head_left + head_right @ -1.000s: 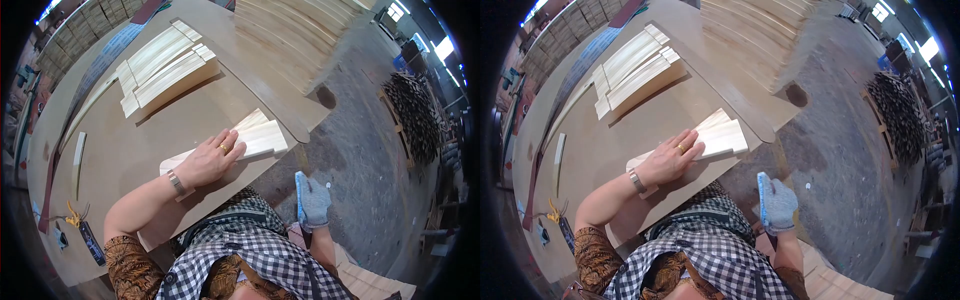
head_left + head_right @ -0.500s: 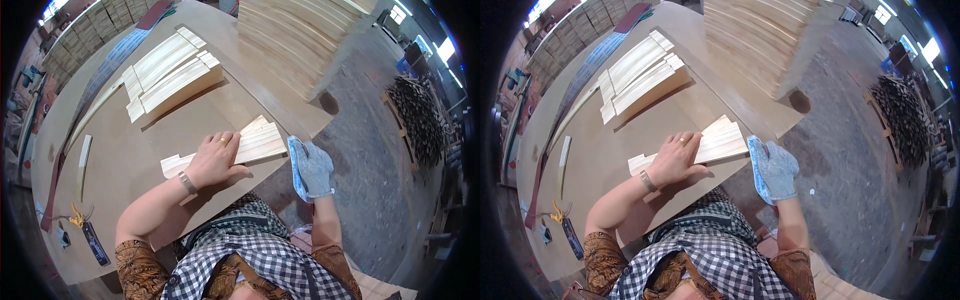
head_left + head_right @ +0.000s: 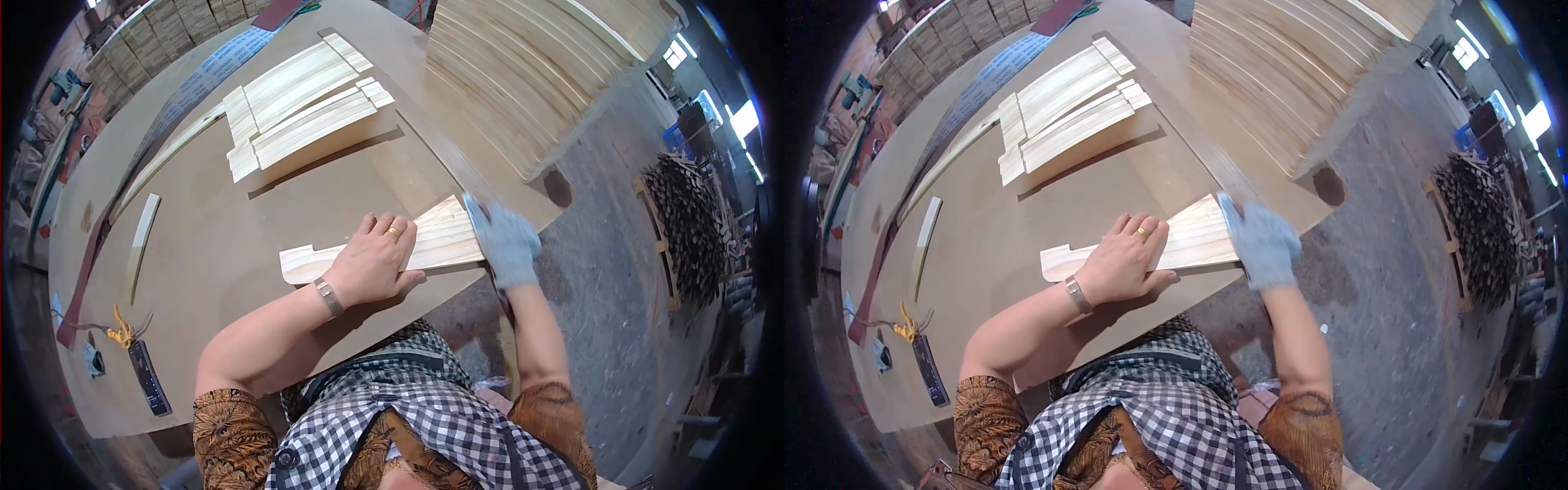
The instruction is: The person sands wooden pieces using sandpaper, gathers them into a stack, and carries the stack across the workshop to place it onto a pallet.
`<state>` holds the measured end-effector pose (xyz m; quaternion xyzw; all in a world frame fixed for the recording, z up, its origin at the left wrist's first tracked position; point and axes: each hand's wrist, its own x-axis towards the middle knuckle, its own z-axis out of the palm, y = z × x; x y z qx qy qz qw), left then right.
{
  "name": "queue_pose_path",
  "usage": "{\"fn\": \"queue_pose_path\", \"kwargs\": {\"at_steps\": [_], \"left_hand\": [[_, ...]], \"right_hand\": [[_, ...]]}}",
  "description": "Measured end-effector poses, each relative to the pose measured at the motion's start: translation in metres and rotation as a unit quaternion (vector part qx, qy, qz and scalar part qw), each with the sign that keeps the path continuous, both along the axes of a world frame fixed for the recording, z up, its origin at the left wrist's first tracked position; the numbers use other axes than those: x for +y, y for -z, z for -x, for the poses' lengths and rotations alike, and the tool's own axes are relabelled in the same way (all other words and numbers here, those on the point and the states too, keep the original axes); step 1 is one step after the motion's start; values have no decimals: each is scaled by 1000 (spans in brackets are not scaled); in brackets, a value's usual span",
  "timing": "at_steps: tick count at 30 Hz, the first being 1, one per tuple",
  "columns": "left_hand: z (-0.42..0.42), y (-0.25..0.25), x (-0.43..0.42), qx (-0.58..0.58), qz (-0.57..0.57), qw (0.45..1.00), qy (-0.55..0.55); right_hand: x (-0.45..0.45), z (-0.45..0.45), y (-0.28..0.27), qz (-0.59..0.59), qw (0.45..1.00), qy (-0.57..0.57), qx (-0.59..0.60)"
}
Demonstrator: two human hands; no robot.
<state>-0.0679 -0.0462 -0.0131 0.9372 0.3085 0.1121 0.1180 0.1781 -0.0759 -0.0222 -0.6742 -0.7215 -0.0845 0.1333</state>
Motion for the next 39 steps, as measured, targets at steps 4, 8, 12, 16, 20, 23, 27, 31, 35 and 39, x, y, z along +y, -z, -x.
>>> {"fn": "queue_pose_path", "kwargs": {"at_steps": [4, 8, 12, 16, 20, 23, 27, 31, 35, 39], "left_hand": [[0, 0, 2, -4, 32, 999, 16], [1, 0, 2, 9, 22, 1000, 13], [0, 5, -4, 12, -22, 1000, 1], [-10, 16, -27, 16, -13, 997, -69], [-13, 27, -38, -41, -44, 995, -80], [-12, 31, -37, -33, -60, 995, -67], [-8, 8, -31, 54, 96, 994, -15], [-2, 8, -41, -151, 216, 961, -83], [-25, 62, -47, -236, 43, 965, -109], [-34, 71, -39, -208, 65, 968, -120]], "right_hand": [[-82, 3, -9, 183, 964, 187, 38], [-126, 0, -5, 127, 944, 283, 109], [-119, -9, -6, 73, 939, 295, 161], [-79, 5, -32, 15, 951, 222, 216], [-38, 34, -61, 0, 989, 60, 134], [-5, 59, -66, -17, 987, -143, 73], [34, 123, -86, -16, 950, -309, -31], [58, 196, -79, 51, 919, -389, -26], [53, 247, -49, 137, 888, -432, -76], [61, 261, -66, 209, 901, -366, -101]]}}
